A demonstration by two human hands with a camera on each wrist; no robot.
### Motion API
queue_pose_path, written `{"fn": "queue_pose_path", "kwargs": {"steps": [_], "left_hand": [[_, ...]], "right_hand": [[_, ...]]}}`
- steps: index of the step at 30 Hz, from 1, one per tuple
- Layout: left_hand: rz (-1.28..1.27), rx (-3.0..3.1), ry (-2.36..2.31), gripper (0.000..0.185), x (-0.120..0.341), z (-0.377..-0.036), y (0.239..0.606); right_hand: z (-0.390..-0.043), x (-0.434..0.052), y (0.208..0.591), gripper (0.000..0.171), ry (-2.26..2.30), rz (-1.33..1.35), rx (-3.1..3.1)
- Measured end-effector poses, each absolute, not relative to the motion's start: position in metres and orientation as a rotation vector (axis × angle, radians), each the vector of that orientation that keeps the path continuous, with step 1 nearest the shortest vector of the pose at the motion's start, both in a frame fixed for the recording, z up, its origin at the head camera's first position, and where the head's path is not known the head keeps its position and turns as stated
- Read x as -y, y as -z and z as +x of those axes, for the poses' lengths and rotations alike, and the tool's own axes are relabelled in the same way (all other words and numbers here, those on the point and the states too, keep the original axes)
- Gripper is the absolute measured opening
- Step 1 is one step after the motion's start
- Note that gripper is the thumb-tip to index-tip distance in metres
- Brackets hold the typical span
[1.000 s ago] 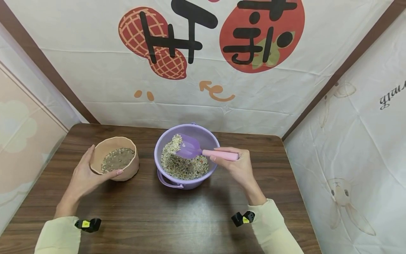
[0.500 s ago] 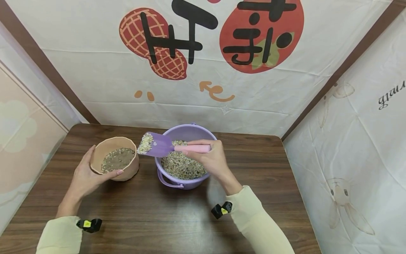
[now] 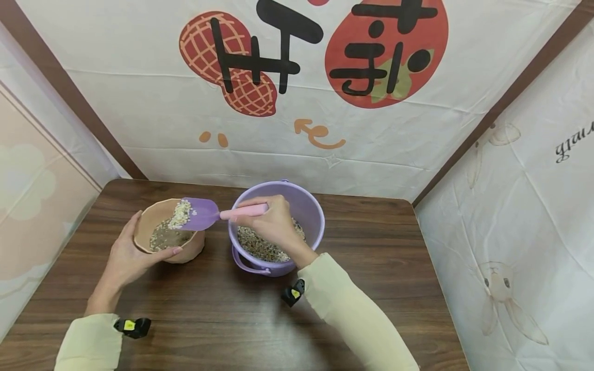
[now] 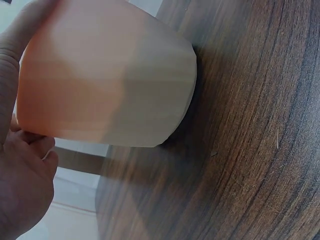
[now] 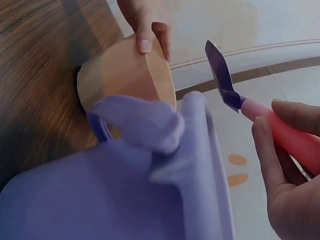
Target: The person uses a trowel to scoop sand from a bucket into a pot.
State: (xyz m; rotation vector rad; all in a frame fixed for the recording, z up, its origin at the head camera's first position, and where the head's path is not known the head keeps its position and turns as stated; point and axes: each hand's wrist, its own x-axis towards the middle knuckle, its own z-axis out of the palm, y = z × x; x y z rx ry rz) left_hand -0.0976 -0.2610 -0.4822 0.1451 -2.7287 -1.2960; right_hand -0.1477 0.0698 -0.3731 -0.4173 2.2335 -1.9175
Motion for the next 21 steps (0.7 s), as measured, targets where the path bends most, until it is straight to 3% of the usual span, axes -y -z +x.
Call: {"fn": "queue_pose_path", "kwargs": {"steps": [21], "left_hand": [[0.166,2.723,1.340,0.138,0.260,-0.098,0.480]], "right_hand": [[-0.169,-0.004,0.374,0.019,1.537,-0.440,-2.597]]}}
